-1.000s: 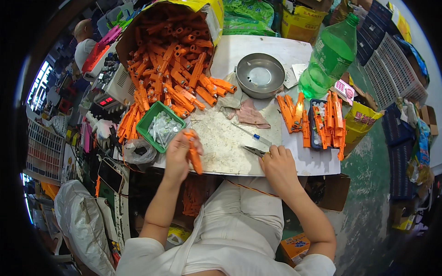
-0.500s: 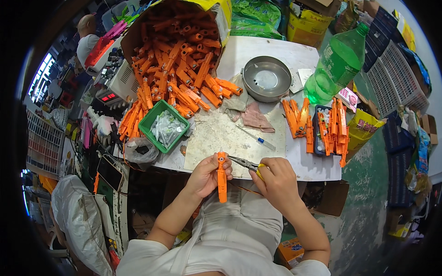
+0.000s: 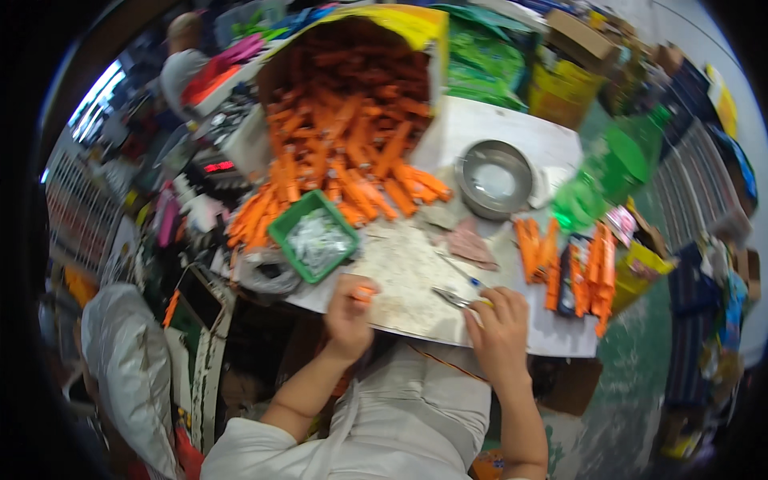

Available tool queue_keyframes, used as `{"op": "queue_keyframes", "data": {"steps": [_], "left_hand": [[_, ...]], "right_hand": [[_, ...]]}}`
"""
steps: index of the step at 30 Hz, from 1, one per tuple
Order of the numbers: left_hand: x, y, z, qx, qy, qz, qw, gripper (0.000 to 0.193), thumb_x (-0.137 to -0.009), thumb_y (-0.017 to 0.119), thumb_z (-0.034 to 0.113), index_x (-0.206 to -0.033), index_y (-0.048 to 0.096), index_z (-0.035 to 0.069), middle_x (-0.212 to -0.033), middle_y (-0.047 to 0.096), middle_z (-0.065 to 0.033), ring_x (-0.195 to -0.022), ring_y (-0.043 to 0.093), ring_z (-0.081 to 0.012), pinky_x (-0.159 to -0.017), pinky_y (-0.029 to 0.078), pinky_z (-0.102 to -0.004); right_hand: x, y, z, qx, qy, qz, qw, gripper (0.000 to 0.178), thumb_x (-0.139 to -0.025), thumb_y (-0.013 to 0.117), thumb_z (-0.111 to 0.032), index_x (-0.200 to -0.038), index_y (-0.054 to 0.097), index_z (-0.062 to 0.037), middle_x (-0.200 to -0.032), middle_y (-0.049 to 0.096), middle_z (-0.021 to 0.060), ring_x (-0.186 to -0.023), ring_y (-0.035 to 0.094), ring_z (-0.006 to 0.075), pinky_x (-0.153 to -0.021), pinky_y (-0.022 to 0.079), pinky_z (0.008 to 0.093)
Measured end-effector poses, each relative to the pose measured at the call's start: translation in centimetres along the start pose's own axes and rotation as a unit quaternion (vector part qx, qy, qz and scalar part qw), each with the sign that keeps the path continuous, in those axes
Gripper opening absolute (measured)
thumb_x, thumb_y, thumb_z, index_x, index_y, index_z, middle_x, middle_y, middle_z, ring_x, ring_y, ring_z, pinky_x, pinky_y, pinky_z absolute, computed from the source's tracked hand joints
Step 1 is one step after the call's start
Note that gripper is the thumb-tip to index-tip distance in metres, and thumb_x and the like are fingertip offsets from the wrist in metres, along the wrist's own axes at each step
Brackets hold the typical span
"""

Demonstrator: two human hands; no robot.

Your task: The person assembles orange plastic components at a cluttered workbench. They use a screwdriver to manipulate internal parts of the orange plastic pieces and a pair of pliers to cut or adjust wires. The person repeatedly picks up orange parts, inserts white components, and secures them, placing finished items into a pile on the table.

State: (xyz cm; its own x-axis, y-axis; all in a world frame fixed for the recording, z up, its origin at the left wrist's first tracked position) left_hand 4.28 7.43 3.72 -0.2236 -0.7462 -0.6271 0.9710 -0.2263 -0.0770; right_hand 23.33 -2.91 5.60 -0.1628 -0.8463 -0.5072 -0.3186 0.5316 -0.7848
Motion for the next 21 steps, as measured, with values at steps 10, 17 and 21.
{"op": "queue_keyframes", "data": {"steps": [10, 17, 21], "left_hand": [[0.8, 6.4, -1.7, -0.417, 0.101, -0.292, 0.855, 0.019, -0.082, 0.059, 0.018, -0.099, 0.061, 0.009, -0.089, 0.056, -0.0026, -0.093, 0.056, -0.0170, -0.098, 0.035, -0.0425], [1.7, 3.2, -0.1, -0.388, 0.150, -0.189, 0.889, 0.020, -0.081, 0.061, 0.019, -0.099, 0.063, 0.011, -0.088, 0.055, -0.0004, -0.096, 0.055, -0.0179, -0.100, 0.033, -0.0449], [0.9, -3.6, 5.3, -0.227, 0.108, -0.048, 0.967, 0.019, -0.081, 0.065, 0.021, -0.096, 0.064, 0.008, -0.090, 0.059, -0.0013, -0.093, 0.055, -0.0195, -0.097, 0.036, -0.0433]], "right_hand": [[-4.2, 0.6, -4.7, -0.003, -0.052, 0.020, 0.998, 0.007, -0.079, 0.068, -0.007, -0.081, 0.062, -0.0032, -0.098, 0.061, 0.0080, -0.106, 0.052, 0.0299, -0.092, 0.038, 0.0429], [-7.6, 1.1, -8.0, -0.089, -0.057, 0.045, 0.993, 0.006, -0.079, 0.067, -0.005, -0.081, 0.062, -0.0028, -0.098, 0.062, 0.0084, -0.107, 0.052, 0.0297, -0.092, 0.038, 0.0421], [-10.5, 3.6, -15.7, -0.148, -0.169, -0.049, 0.973, 0.018, -0.073, 0.072, -0.009, -0.090, 0.066, -0.0065, -0.100, 0.059, 0.0078, -0.105, 0.052, 0.0300, -0.090, 0.040, 0.0428]]}}
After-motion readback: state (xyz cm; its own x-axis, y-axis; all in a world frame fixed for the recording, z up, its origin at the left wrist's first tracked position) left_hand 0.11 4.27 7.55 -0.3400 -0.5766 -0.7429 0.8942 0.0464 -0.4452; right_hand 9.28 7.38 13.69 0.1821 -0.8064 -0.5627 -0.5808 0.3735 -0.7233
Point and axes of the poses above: each hand's wrist, its own x-axis away from the middle knuckle, its own y-axis out of the palm, z = x × y, the point moved 10 cm from there along -x, towards the middle knuckle
